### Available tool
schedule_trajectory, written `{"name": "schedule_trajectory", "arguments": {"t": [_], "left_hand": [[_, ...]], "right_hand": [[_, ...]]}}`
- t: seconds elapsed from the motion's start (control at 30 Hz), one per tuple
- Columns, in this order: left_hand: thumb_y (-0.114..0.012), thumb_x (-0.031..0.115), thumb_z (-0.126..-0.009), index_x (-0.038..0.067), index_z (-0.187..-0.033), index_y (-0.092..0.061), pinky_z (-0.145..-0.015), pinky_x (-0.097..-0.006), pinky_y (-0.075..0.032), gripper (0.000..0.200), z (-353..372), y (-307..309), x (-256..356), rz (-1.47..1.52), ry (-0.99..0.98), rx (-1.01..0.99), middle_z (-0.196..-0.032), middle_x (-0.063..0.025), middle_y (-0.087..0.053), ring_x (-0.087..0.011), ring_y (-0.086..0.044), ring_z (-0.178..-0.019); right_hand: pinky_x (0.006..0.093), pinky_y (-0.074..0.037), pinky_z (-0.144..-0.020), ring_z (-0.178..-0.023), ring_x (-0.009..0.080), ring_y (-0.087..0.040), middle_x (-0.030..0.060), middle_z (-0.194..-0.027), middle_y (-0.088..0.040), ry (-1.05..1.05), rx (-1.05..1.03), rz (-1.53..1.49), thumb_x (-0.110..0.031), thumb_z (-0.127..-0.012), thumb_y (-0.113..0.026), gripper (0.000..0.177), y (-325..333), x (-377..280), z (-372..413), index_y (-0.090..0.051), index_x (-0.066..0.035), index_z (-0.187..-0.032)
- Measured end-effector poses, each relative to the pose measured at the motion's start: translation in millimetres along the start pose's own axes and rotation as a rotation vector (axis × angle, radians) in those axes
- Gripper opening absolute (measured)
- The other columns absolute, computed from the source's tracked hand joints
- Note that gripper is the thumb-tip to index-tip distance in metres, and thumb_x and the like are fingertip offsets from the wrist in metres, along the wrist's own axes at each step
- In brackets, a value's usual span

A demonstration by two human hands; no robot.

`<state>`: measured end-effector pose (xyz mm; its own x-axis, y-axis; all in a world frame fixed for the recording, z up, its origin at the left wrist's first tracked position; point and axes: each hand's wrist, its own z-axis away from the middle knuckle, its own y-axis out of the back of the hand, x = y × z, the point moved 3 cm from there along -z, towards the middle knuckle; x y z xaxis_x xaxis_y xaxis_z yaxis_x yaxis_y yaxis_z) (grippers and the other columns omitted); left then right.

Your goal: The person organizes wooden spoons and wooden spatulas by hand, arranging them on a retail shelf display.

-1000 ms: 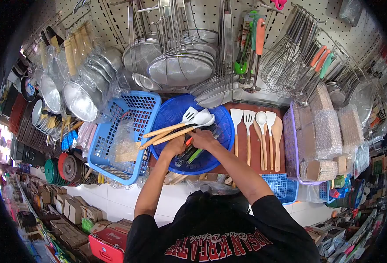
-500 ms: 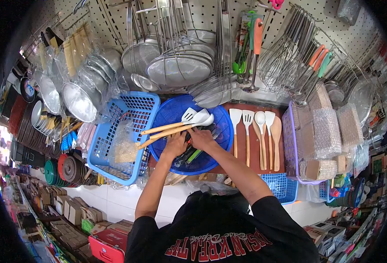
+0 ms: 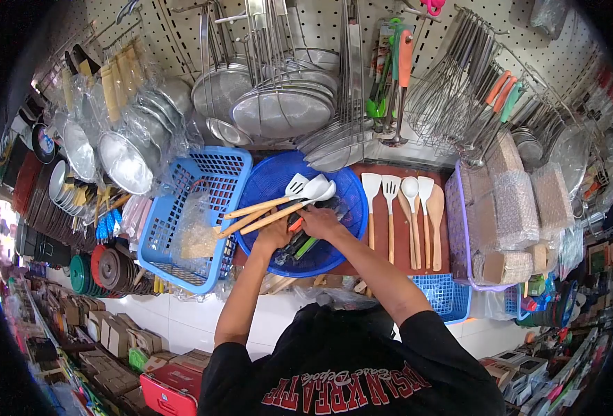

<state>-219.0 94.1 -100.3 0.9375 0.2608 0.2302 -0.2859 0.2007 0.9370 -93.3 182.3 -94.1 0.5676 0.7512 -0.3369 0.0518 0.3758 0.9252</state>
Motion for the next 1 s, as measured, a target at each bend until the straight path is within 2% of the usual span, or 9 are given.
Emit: {"name": "schedule_trajectory", "arguments": {"t": [0.07, 0.27, 0.37, 0.5, 0.67, 0.8, 0.87, 0.9, 1.0], "left_hand": [[-0.065, 0.04, -0.083, 0.021, -0.151, -0.019, -0.114, -0.0576, -0.015, 0.084, 4, 7, 7, -0.067, 0.04, -0.05, -0.152, -0.0253, -0.017, -0.0438, -0.018, -0.14], [-0.056, 0.034, -0.087, 0.015, -0.151, -0.017, -0.113, -0.0577, -0.016, 0.077, -2, -5, 2, -0.091, 0.043, -0.118, -0.152, -0.0242, -0.018, -0.0436, -0.02, -0.14], [-0.051, 0.032, -0.089, 0.009, -0.15, -0.017, -0.114, -0.0574, -0.014, 0.074, -2, -13, 0, 0.002, 0.025, -0.126, -0.153, -0.0253, -0.016, -0.0446, -0.016, -0.141], [-0.048, 0.032, -0.09, 0.006, -0.15, -0.016, -0.115, -0.056, -0.011, 0.072, -7, -26, -8, -0.044, 0.012, -0.116, -0.153, -0.0268, -0.013, -0.0455, -0.013, -0.142], [-0.047, 0.033, -0.091, 0.007, -0.15, -0.016, -0.115, -0.0566, -0.008, 0.072, -10, -32, -10, -0.047, 0.0, -0.072, -0.153, -0.027, -0.013, -0.0468, -0.011, -0.141], [-0.05, 0.031, -0.09, 0.012, -0.151, -0.018, -0.114, -0.0561, -0.013, 0.072, 10, -6, 3, -0.205, 0.032, 0.029, -0.151, -0.0262, -0.021, -0.0442, -0.019, -0.14], [-0.051, 0.029, -0.089, 0.014, -0.151, -0.019, -0.113, -0.0555, -0.016, 0.071, 12, -7, 0, -0.252, 0.013, 0.15, -0.15, -0.0252, -0.027, -0.0414, -0.025, -0.139], [-0.053, 0.028, -0.088, 0.015, -0.15, -0.023, -0.112, -0.0536, -0.02, 0.071, 15, 0, 3, -0.319, 0.018, 0.222, -0.146, -0.0212, -0.036, -0.0364, -0.034, -0.136], [-0.054, 0.024, -0.088, 0.014, -0.15, -0.025, -0.111, -0.0527, -0.023, 0.07, 29, 16, 11, -0.258, 0.011, 0.192, -0.144, -0.0179, -0.04, -0.0317, -0.037, -0.135]], "right_hand": [[0.0452, -0.048, -0.092, -0.104, 0.0345, -0.062, 0.0176, -0.118, -0.06, -0.017, -0.003, -0.042, -0.028, -0.087, -0.051, 0.041, 3, 1, 1, -0.057, -0.011, -0.124], [0.0425, -0.054, -0.076, -0.081, 0.0295, -0.068, 0.0108, -0.087, -0.07, -0.079, 0.128, -0.133, -0.028, -0.084, -0.058, 0.024, 43, -11, 10, -0.07, -0.012, -0.097], [0.0401, -0.054, -0.069, -0.072, 0.028, -0.068, 0.0077, -0.074, -0.069, -0.064, 0.367, -0.325, -0.027, -0.084, -0.059, 0.019, 44, -16, 5, -0.07, -0.012, -0.086], [0.0415, -0.053, -0.066, -0.07, 0.0289, -0.067, 0.009, -0.074, -0.069, -0.077, 0.316, -0.457, -0.025, -0.083, -0.06, 0.018, 41, -28, -9, -0.069, -0.01, -0.086], [0.0414, -0.053, -0.063, -0.066, 0.0311, -0.066, 0.0108, -0.073, -0.068, 0.09, 0.294, -0.361, -0.025, -0.085, -0.058, 0.02, 37, -34, -7, -0.068, -0.008, -0.086], [0.0399, -0.053, -0.061, -0.063, 0.0312, -0.065, 0.0153, -0.071, -0.065, 0.032, 0.292, -0.292, -0.024, -0.086, -0.056, 0.02, 1, -21, -12, -0.067, -0.007, -0.086], [0.0377, -0.053, -0.063, -0.069, 0.0272, -0.067, 0.0137, -0.078, -0.067, -0.039, 0.081, -0.489, -0.019, -0.088, -0.053, 0.017, -13, -13, -26, -0.065, -0.008, -0.093], [0.0366, -0.053, -0.064, -0.073, 0.0252, -0.068, 0.0129, -0.082, -0.068, -0.073, -0.028, -0.585, -0.016, -0.089, -0.051, 0.017, -18, -13, -30, -0.065, -0.008, -0.097], [0.0325, -0.053, -0.071, -0.088, 0.0187, -0.066, 0.0063, -0.099, -0.067, -0.369, -0.294, -1.566, -0.009, -0.092, -0.046, 0.023, -44, -20, -33, -0.059, -0.009, -0.111]]}}
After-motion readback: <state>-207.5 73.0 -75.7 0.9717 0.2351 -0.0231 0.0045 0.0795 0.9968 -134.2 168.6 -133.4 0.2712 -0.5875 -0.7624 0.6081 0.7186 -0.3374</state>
